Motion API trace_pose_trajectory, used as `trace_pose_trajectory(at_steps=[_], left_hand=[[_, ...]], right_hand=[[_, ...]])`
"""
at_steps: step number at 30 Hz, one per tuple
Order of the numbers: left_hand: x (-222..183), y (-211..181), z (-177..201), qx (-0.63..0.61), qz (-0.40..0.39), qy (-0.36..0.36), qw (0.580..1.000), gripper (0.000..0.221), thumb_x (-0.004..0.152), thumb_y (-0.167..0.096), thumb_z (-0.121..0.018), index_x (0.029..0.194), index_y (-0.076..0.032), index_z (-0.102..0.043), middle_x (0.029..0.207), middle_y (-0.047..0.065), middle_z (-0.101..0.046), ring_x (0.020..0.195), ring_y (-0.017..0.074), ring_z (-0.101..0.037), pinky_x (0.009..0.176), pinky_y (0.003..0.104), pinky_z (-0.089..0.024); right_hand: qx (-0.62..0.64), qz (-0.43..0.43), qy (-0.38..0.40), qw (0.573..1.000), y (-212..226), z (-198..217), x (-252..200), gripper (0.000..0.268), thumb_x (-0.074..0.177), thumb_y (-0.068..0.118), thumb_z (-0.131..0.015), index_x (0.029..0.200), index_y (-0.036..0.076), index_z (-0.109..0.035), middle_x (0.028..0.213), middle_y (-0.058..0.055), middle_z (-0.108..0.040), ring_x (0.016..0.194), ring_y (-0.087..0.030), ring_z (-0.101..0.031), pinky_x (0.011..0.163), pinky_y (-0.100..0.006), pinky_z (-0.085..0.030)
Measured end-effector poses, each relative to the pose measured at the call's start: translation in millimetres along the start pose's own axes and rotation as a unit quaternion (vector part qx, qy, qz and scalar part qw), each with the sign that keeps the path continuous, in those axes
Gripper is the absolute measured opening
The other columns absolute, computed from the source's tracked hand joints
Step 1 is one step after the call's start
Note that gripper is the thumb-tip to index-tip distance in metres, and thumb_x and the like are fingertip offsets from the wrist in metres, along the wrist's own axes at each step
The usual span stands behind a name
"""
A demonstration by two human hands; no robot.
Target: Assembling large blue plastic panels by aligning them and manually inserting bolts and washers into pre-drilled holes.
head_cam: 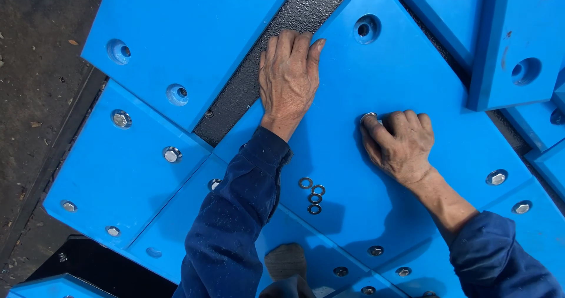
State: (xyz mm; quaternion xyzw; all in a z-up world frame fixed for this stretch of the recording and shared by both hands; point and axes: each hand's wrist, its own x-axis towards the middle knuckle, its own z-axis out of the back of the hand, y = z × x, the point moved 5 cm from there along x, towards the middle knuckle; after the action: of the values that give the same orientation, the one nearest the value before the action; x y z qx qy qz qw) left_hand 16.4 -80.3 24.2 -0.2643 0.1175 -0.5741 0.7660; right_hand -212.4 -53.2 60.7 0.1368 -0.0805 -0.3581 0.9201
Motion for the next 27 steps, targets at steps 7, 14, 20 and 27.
trace_pose_trajectory(at_steps=[7, 14, 20, 27], left_hand=[[-49.4, 50.8, -84.3, -0.112, -0.002, 0.018, 0.994, 0.048, 0.107, -0.038, -0.055, 0.127, 0.004, -0.066, 0.111, 0.009, -0.061, 0.099, 0.0227, -0.059, 0.091, 0.044, -0.050], [-9.5, -2.6, 0.3, 0.005, 0.018, 0.017, 1.000, 0.040, 0.112, -0.039, -0.052, 0.128, -0.007, -0.070, 0.118, 0.006, -0.063, 0.107, 0.0247, -0.059, 0.093, 0.043, -0.051], [-5.7, -2.7, -1.0, 0.020, 0.028, 0.054, 0.998, 0.045, 0.116, -0.042, -0.042, 0.134, -0.008, -0.065, 0.120, 0.008, -0.061, 0.109, 0.0256, -0.057, 0.093, 0.044, -0.049], [-5.4, -3.2, -6.6, 0.058, 0.024, 0.082, 0.995, 0.048, 0.115, -0.044, -0.039, 0.134, -0.006, -0.062, 0.123, 0.011, -0.059, 0.112, 0.0279, -0.057, 0.096, 0.047, -0.049]], right_hand=[[-0.012, 0.006, -0.077, 0.997, 5.0, -2.2, -5.1, 0.026, 0.097, 0.019, -0.084, 0.120, 0.018, -0.074, 0.091, -0.004, -0.054, 0.083, -0.022, -0.051, 0.084, -0.043, -0.036], [-0.024, -0.052, -0.104, 0.993, -1.4, -1.1, 0.8, 0.026, 0.096, 0.014, -0.086, 0.117, 0.019, -0.072, 0.099, -0.006, -0.057, 0.091, -0.024, -0.054, 0.090, -0.045, -0.036], [0.023, -0.051, -0.085, 0.995, -10.8, -5.7, 10.2, 0.026, 0.093, 0.009, -0.084, 0.113, 0.013, -0.068, 0.105, -0.008, -0.058, 0.097, -0.027, -0.056, 0.093, -0.048, -0.036], [0.023, -0.070, -0.051, 0.996, -17.2, -11.2, 9.5, 0.028, 0.093, 0.019, -0.082, 0.115, 0.013, -0.065, 0.107, -0.008, -0.057, 0.100, -0.027, -0.056, 0.109, -0.055, -0.033]])
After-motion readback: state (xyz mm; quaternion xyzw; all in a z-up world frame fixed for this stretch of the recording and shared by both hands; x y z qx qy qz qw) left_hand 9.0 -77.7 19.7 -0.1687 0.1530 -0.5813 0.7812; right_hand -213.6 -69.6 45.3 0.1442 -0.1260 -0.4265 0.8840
